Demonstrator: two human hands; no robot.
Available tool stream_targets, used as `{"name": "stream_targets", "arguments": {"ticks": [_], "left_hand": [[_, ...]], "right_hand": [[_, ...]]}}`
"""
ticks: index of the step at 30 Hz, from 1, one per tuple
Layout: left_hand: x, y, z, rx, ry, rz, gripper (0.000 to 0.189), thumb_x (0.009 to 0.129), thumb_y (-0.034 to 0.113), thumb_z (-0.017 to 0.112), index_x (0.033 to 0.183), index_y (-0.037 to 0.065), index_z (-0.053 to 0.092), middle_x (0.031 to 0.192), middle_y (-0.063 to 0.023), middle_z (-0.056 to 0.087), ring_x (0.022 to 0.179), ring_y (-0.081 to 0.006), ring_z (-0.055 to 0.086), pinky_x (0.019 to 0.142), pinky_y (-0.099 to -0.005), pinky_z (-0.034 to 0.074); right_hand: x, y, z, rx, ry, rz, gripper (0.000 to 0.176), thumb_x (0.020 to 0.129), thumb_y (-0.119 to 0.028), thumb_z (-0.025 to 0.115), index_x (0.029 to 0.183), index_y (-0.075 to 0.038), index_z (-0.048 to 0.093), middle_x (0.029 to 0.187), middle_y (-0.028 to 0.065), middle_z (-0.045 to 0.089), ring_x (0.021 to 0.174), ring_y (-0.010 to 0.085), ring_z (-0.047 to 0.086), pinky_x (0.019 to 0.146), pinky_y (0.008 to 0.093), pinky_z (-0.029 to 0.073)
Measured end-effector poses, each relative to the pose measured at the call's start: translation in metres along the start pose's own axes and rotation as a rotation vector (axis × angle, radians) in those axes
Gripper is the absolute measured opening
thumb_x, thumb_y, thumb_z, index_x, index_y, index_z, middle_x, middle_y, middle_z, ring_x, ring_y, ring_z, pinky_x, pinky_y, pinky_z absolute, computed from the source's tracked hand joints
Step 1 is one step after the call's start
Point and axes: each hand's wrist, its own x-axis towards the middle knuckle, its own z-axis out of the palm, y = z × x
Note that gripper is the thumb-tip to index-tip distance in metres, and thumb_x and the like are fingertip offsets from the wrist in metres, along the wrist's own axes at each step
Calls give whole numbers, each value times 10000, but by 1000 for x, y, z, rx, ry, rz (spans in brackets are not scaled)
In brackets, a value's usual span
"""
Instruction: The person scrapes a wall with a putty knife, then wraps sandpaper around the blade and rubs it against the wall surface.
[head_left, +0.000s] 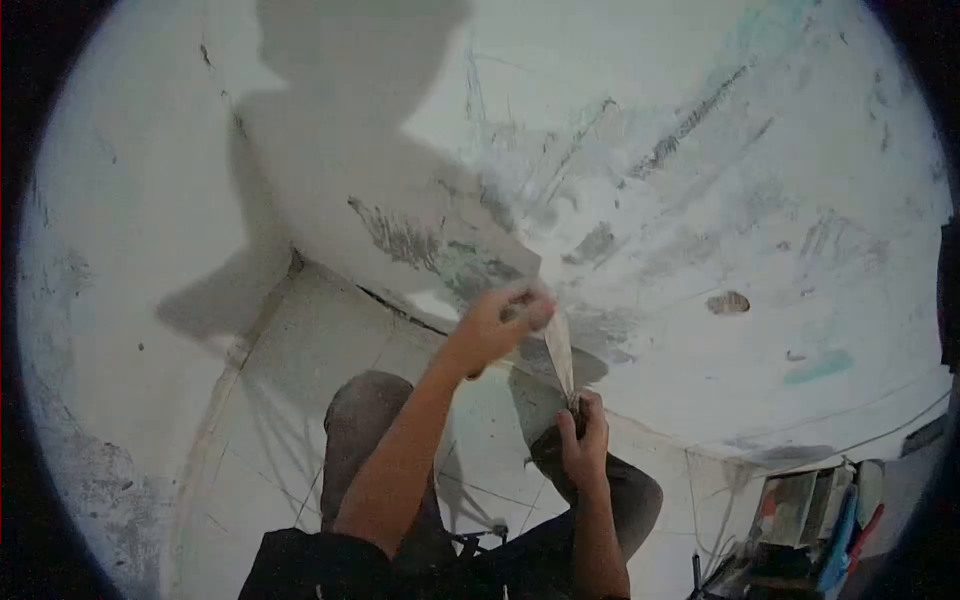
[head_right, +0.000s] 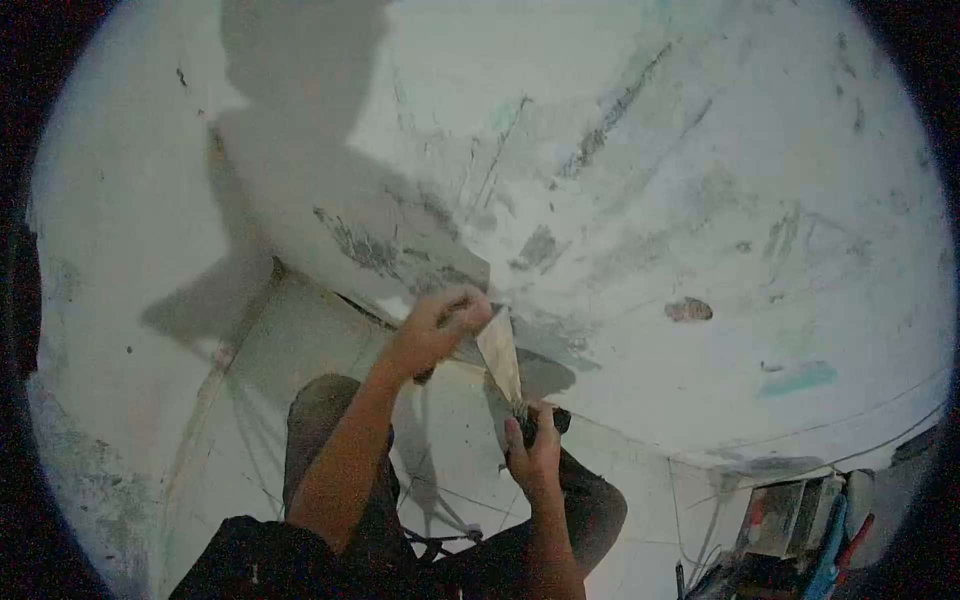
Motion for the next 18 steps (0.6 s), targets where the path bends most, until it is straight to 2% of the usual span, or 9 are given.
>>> {"name": "stream_targets", "arguments": {"ticks": [3, 5, 7, 9, 10, 11, 13, 14, 18], "left_hand": [[-8, 17, 1, -291, -153, -89, 476, 975, 440, 482, 1163, 13, 578, 736, 15, 524, 607, -45, 454, 539, -224, 403], [-10, 30, -11, -554, -226, -291, 593, 998, 494, 392, 1190, -49, 533, 805, -63, 583, 747, -152, 543, 681, -315, 454], [-1, 38, -16, -414, -250, -271, 667, 987, 545, 355, 1239, -51, 514, 855, -103, 609, 795, -152, 572, 710, -315, 477], [26, 57, -13, -6, 72, 419, 641, 970, 551, 391, 1186, -36, 532, 840, -105, 612, 712, -128, 556, 620, -296, 469], [42, 55, -8, -28, 247, 551, 512, 948, 474, 489, 1008, -20, 611, 676, -74, 594, 578, -124, 509, 535, -295, 442], [47, 59, -12, -33, 244, 553, 512, 948, 474, 489, 1008, -20, 611, 676, -74, 594, 578, -124, 509, 535, -295, 442], [56, 90, -27, -41, 119, 19, 410, 934, 345, 537, 791, -31, 618, 594, -102, 588, 528, -142, 508, 508, -323, 426], [63, 100, -29, -73, 184, 67, 400, 922, 263, 558, 660, -39, 581, 510, -113, 543, 468, -132, 474, 467, -344, 394], [74, 98, -32, -120, 185, 124, 247, 939, 165, 566, 765, -5, 611, 639, 11, 575, 591, -46, 475, 507, -260, 397]], "right_hand": [[11, -16, 2, 44, 38, -140, 337, 896, -117, 602, 1188, 26, 514, 1117, 248, 607, 899, 355, 653, 826, 399, 503], [23, -36, 4, -1, 182, -445, 425, 873, -85, 630, 1256, 35, 490, 1166, 262, 595, 974, 341, 656, 854, 387, 512], [32, -64, 1, 35, 220, -328, 488, 844, -40, 649, 1296, 38, 483, 1183, 265, 597, 1041, 336, 646, 866, 388, 519], [53, -107, -8, -7, 280, -519, 461, 832, 3, 647, 1273, 39, 518, 1151, 256, 620, 1048, 326, 646, 850, 388, 527], [62, -122, -11, -109, 322, -647, 467, 833, 31, 631, 1290, 17, 534, 1018, 217, 655, 922, 291, 669, 780, 355, 533], [64, -131, -14, -114, 326, -646, 467, 833, 31, 631, 1290, 17, 534, 1018, 217, 655, 922, 291, 669, 780, 355, 533], [69, -145, -17, -230, 183, -552, 504, 845, 28, 619, 1336, -15, 515, 898, 182, 635, 779, 255, 637, 698, 341, 518], [73, -146, -12, -188, 218, -578, 524, 855, 15, 612, 1364, -40, 501, 837, 162, 600, 698, 238, 581, 641, 344, 493], [82, -143, 6, -148, 268, -600, 515, 862, 11, 608, 1364, -41, 503, 837, 166, 610, 683, 245, 575, 624, 327, 488]]}}
